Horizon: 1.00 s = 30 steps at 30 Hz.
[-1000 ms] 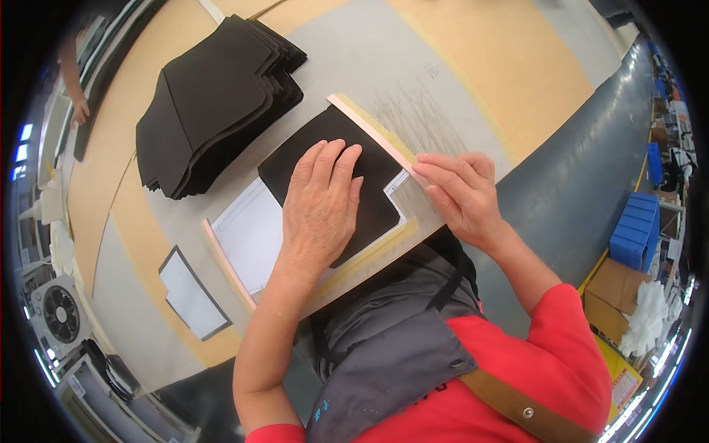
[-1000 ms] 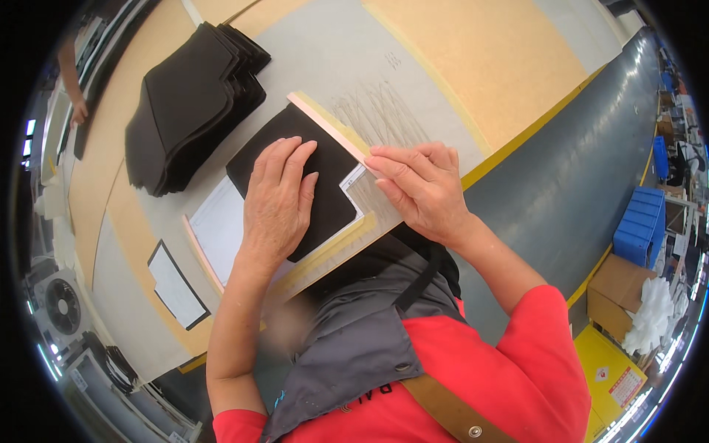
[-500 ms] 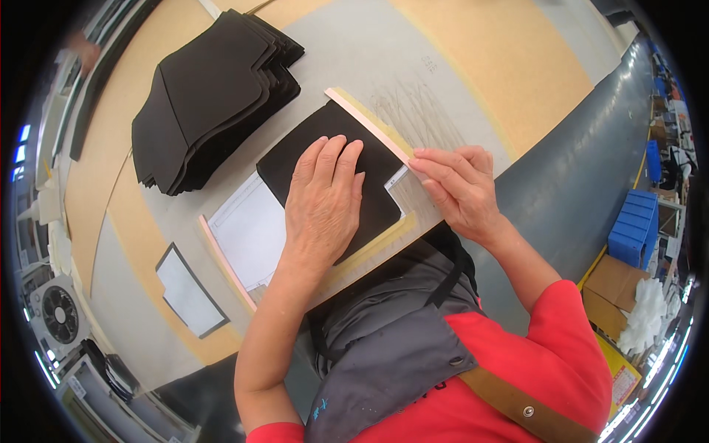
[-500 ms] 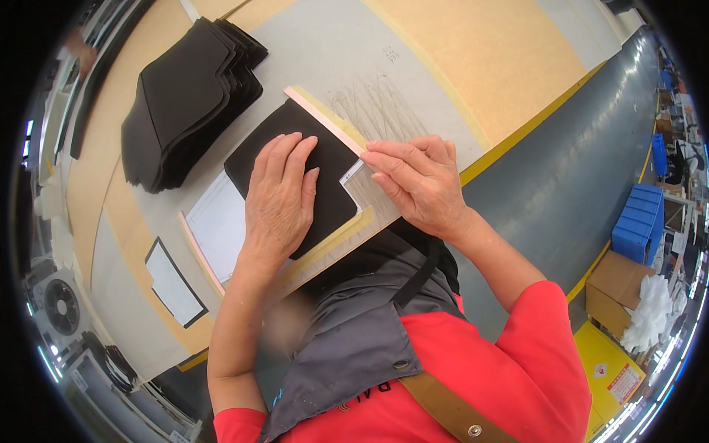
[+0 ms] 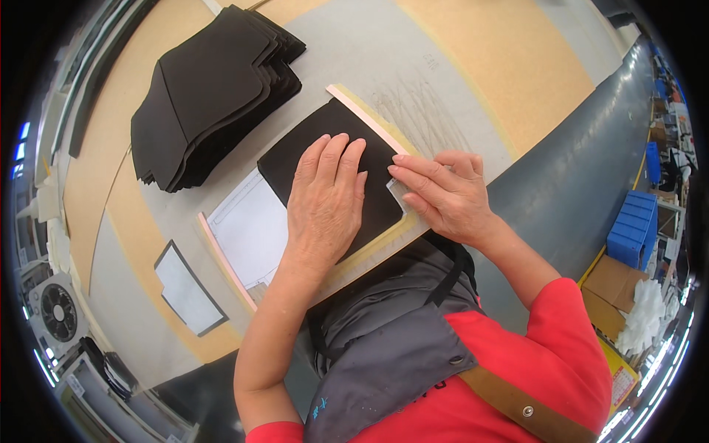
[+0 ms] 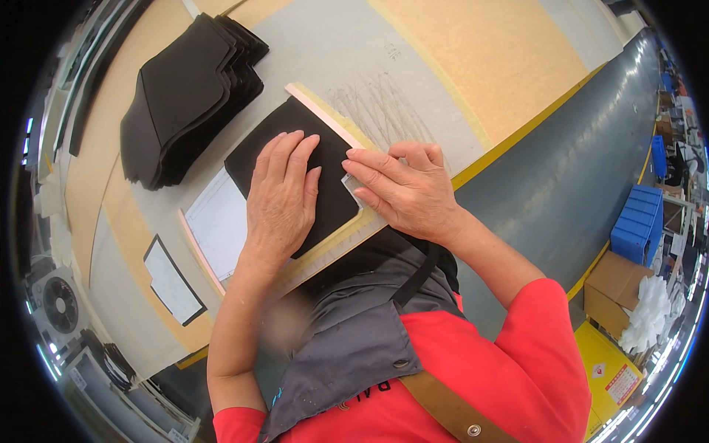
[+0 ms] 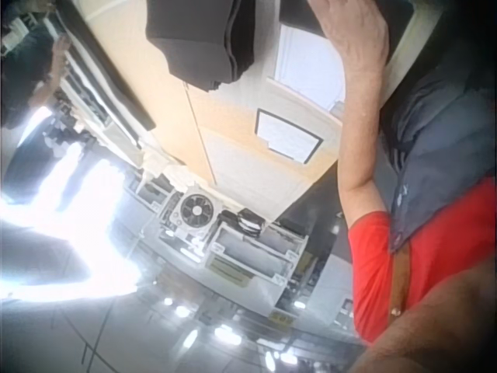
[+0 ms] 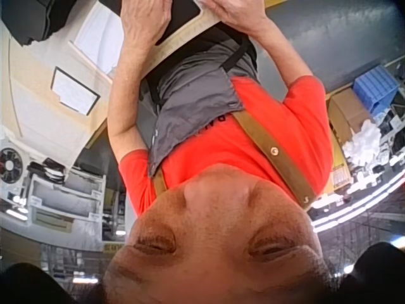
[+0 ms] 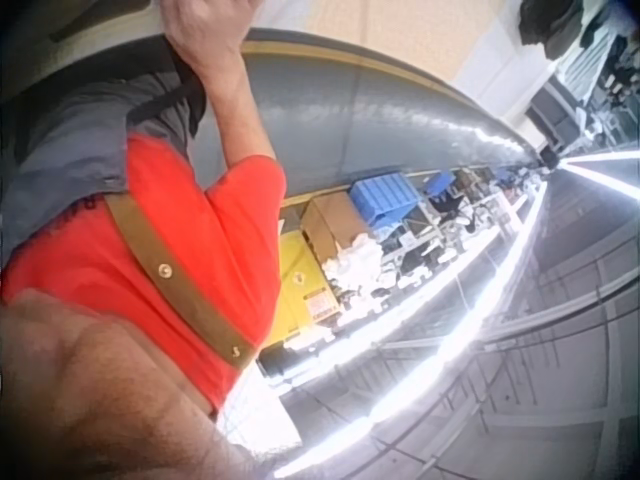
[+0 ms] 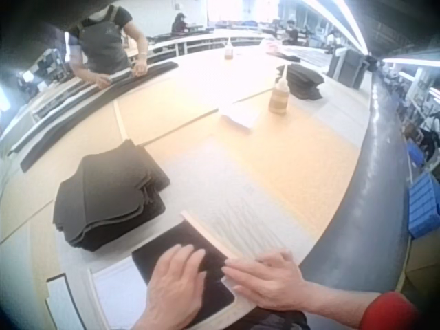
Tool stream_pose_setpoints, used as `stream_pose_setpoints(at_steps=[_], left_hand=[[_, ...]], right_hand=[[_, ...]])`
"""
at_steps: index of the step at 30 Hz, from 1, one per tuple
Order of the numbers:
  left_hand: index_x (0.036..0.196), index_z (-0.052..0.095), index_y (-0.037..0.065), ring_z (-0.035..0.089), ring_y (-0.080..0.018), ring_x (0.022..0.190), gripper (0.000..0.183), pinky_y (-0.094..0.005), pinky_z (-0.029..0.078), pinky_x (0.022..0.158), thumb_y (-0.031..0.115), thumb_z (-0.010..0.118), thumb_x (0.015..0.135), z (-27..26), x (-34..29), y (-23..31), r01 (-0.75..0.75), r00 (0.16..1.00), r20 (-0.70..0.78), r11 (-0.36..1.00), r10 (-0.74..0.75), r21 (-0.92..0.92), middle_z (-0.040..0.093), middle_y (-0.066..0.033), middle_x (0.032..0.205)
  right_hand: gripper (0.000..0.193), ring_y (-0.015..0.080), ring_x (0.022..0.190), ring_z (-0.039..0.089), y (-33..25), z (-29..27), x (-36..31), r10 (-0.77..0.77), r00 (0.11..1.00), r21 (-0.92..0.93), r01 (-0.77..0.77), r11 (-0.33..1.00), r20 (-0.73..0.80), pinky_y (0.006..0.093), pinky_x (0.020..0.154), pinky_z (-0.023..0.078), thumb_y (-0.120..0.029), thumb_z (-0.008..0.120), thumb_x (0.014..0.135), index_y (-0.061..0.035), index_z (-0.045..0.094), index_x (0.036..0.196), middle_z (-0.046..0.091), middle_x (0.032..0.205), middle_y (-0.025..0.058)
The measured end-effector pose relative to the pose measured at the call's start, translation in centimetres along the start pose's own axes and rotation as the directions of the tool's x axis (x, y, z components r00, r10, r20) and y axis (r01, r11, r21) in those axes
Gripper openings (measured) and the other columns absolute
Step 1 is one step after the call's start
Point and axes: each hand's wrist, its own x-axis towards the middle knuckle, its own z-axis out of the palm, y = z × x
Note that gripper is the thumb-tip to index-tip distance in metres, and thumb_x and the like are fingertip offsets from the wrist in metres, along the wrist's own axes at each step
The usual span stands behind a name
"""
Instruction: The person assembles black rectangular components by hand on a workbench. They pick up a black piece, place it on a template, and press it down to adhere it to a backing sheet. The person repeats this process for multiple units, stacking the finished items on the table.
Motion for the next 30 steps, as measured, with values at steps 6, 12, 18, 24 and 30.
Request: stream_pose_setpoints(at_steps=[6,12,18,24,30], left_hand=[[0.14,0.058,0.006,0.051,-0.0338,0.137,0.046,-0.0434,0.044,0.114,0.006,0.068,0.095,0.3,0.0,0.2,0.009,1.0,-0.004,1.0,-0.008,0.022,0.056,-0.0116,0.142],[0.142,0.057,0.006,0.051,-0.0339,0.136,0.048,-0.0433,0.044,0.115,0.006,0.068,0.095,0.4,0.0,0.2,0.01,1.0,-0.005,0.999,-0.009,0.039,0.056,-0.0118,0.142],[0.142,0.057,0.006,0.051,-0.0344,0.136,0.048,-0.0438,0.045,0.115,0.006,0.068,0.095,0.3,0.0,0.4,0.01,1.0,-0.001,0.999,-0.01,0.047,0.056,-0.0122,0.142],[0.142,0.056,0.006,0.051,-0.0347,0.136,0.048,-0.0441,0.045,0.114,0.006,0.068,0.095,0.5,0.0,0.4,0.017,1.0,-0.009,0.999,-0.016,0.048,0.056,-0.0124,0.142],[0.143,0.056,0.006,0.051,-0.035,0.136,0.048,-0.0444,0.044,0.114,0.006,0.067,0.096,0.5,0.0,0.0,0.016,1.0,-0.004,0.999,-0.016,0.036,0.055,-0.0126,0.143]], right_hand=[[0.034,0.0156,0.103,0.055,0.1,0.2,-0.1,-0.025,1.0,-0.01,0.025,1.0,-0.019,0.0324,0.092,0.036,-0.03,0.078,0.089,-0.0208,0.077,0.122,0.069,0.133,-0.0132],[0.032,0.0192,0.1,0.054,0.1,-0.3,-0.2,-0.073,0.997,0.049,0.074,0.996,-0.018,0.033,0.092,0.036,-0.023,0.074,0.093,-0.0159,0.078,0.124,0.072,0.134,-0.0066],[0.029,0.0175,0.101,0.055,1.4,-0.8,0.2,0.128,0.989,0.165,-0.114,0.98,-0.077,0.0336,0.091,0.035,-0.023,0.074,0.093,-0.0187,0.078,0.122,0.073,0.128,-0.0085],[0.027,0.0173,0.1,0.054,1.2,-0.5,0.3,0.095,0.994,0.136,-0.086,0.987,-0.057,0.0324,0.09,0.034,-0.026,0.074,0.094,-0.0215,0.079,0.121,0.073,0.128,-0.0112],[0.029,0.0159,0.101,0.055,1.1,-0.3,0.3,0.041,0.998,0.121,-0.035,0.992,-0.049,0.0321,0.09,0.034,-0.03,0.075,0.093,-0.0228,0.079,0.121,0.072,0.129,-0.0134]])
